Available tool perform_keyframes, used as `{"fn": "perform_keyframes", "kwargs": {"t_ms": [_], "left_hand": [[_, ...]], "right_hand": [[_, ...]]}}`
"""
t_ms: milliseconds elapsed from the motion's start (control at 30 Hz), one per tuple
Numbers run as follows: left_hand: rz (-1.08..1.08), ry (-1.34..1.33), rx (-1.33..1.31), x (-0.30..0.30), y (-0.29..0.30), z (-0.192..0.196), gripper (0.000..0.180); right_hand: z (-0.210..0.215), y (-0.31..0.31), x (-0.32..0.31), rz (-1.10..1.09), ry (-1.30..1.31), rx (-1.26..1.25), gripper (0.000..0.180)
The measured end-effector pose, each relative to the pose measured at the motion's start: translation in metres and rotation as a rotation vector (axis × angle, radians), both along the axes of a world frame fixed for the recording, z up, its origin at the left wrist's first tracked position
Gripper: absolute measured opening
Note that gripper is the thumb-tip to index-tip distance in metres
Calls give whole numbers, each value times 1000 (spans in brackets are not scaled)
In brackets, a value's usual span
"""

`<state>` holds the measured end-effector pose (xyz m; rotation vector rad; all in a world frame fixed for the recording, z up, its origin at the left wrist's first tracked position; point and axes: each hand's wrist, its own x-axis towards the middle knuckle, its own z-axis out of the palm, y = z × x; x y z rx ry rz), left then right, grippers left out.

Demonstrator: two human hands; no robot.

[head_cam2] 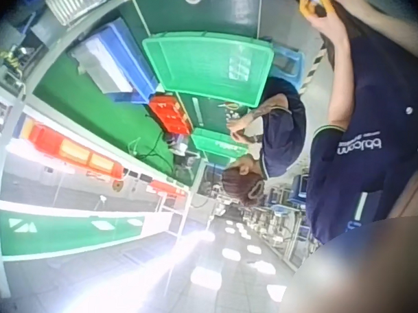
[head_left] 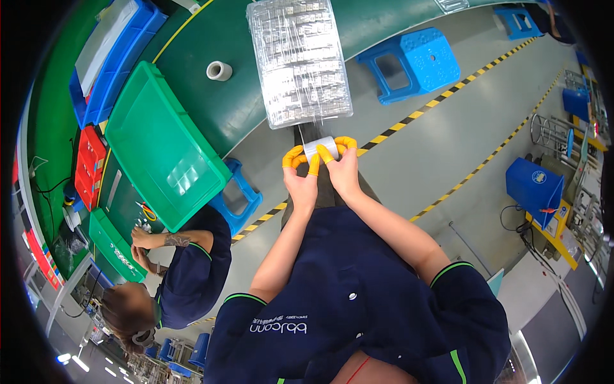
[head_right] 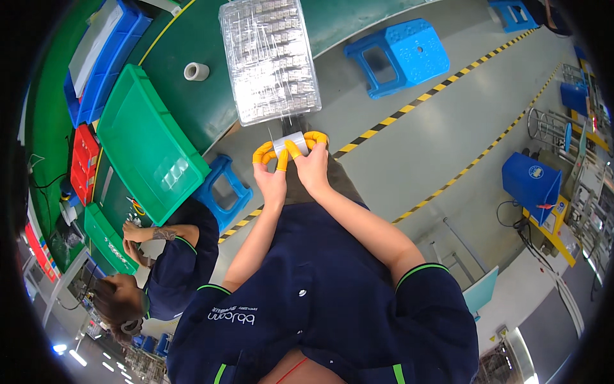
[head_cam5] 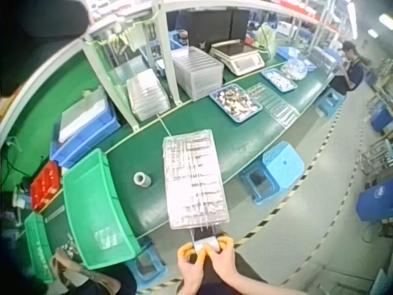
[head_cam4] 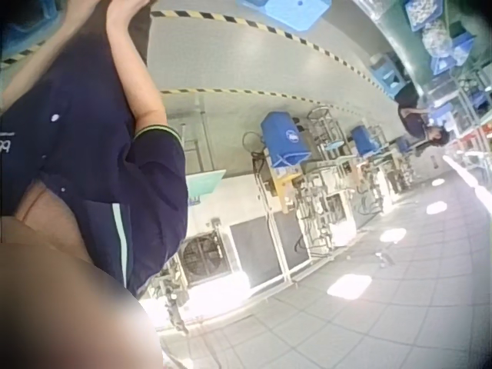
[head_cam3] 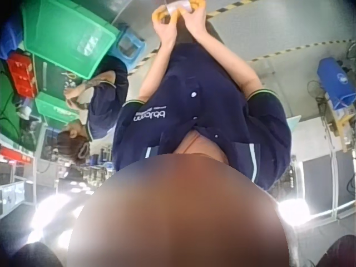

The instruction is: The person wraps a stack of small rectangular items with clear plastic film using a handheld dispenser. They rotate the stack to cover all sides, tear the film, and secure the package with tape. The wrapped stack is then placed on the table.

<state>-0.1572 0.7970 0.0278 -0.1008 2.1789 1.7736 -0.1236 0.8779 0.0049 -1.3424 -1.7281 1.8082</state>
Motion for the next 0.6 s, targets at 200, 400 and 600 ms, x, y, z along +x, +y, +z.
{"fn": "perform_keyframes", "kwargs": {"t_ms": [200,400,600], "left_hand": [[72,-58,-29,-6,7,-47,36],[33,-130,61,-44,18,-94,38],[-94,-272,164,-68,19,-92,36]], "right_hand": [[-35,11,-13,12,-39,-26,48],[-69,32,-37,74,-129,-4,53],[-82,61,-44,412,-239,275,44]]}}
